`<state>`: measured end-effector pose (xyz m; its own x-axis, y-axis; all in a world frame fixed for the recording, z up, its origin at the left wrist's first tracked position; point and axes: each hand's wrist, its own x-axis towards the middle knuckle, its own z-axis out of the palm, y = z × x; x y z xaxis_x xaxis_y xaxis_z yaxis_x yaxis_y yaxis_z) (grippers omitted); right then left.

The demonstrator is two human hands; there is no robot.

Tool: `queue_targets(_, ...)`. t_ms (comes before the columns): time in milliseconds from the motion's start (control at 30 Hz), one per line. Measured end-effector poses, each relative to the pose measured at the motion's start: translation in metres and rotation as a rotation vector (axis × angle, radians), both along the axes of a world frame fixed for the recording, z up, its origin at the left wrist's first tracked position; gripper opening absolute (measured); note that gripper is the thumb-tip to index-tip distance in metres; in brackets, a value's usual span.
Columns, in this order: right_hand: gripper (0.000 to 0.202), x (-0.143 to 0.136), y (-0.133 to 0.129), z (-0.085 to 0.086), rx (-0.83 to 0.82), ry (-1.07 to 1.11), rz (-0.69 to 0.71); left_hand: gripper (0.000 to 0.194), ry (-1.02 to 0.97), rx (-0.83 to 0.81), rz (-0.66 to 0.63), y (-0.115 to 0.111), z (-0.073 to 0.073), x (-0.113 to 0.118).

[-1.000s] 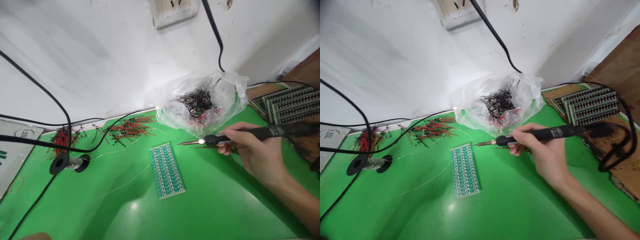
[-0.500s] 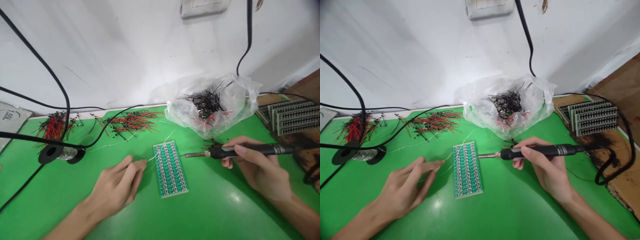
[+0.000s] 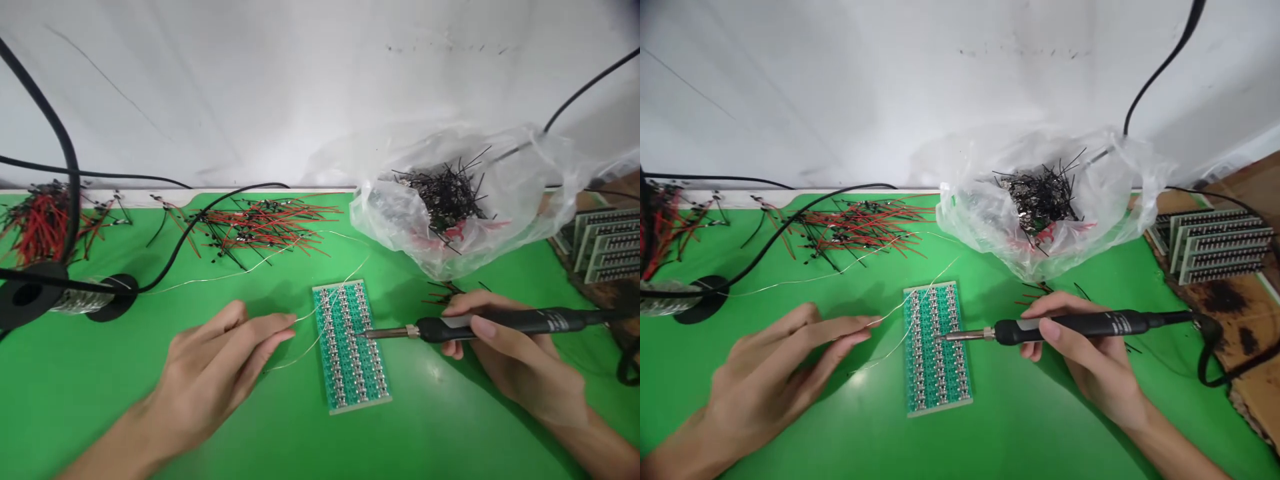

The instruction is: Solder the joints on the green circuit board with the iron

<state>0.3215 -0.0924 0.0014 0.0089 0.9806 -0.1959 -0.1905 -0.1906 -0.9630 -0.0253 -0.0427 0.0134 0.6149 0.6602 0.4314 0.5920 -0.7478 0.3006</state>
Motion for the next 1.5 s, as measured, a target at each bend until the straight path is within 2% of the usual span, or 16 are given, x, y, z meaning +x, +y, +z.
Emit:
queue_targets(167,0.015,-0.001,0.001,0.003,-0.038,0.005,-0.009,0.017,-0.014,-0.019,-0.044,0.002,0.001,0.002)
queue_targets(367,0.014,-0.002,0.001,0.004,-0.027,-0.015,-0.013,0.008,0.067,-0.03,-0.176,0.005,-0.002,0.002)
queue_targets(500,0.015,0.0,0.001,0.001,-0.015,-0.047,-0.017,0.011,0.146,0.04,-0.198,0.007,0.005,0.004)
queue_targets(633,0.017,0.0,0.002,-0.001,0.003,-0.081,-0.013,0.013,0.191,0.036,-0.228,0.009,0.011,0.004)
queue_targets(867,0.02,-0.008,-0.002,0.006,-0.097,-0.118,-0.078,0.015,0.201,-0.019,-0.244,0.01,0.01,-0.001)
queue_targets(1067,0.02,-0.01,-0.003,0.007,-0.114,-0.143,-0.074,0.016,0.203,-0.051,-0.225,0.009,0.012,-0.002)
queue_targets(1367,0.02,-0.005,-0.004,0.003,-0.076,-0.139,-0.039,0.015,0.156,-0.008,-0.246,0.009,0.013,0.003)
queue_targets(1500,0.019,0.0,-0.004,-0.002,0.021,-0.133,0.041,0.014,0.162,-0.02,-0.244,0.009,0.012,0.003)
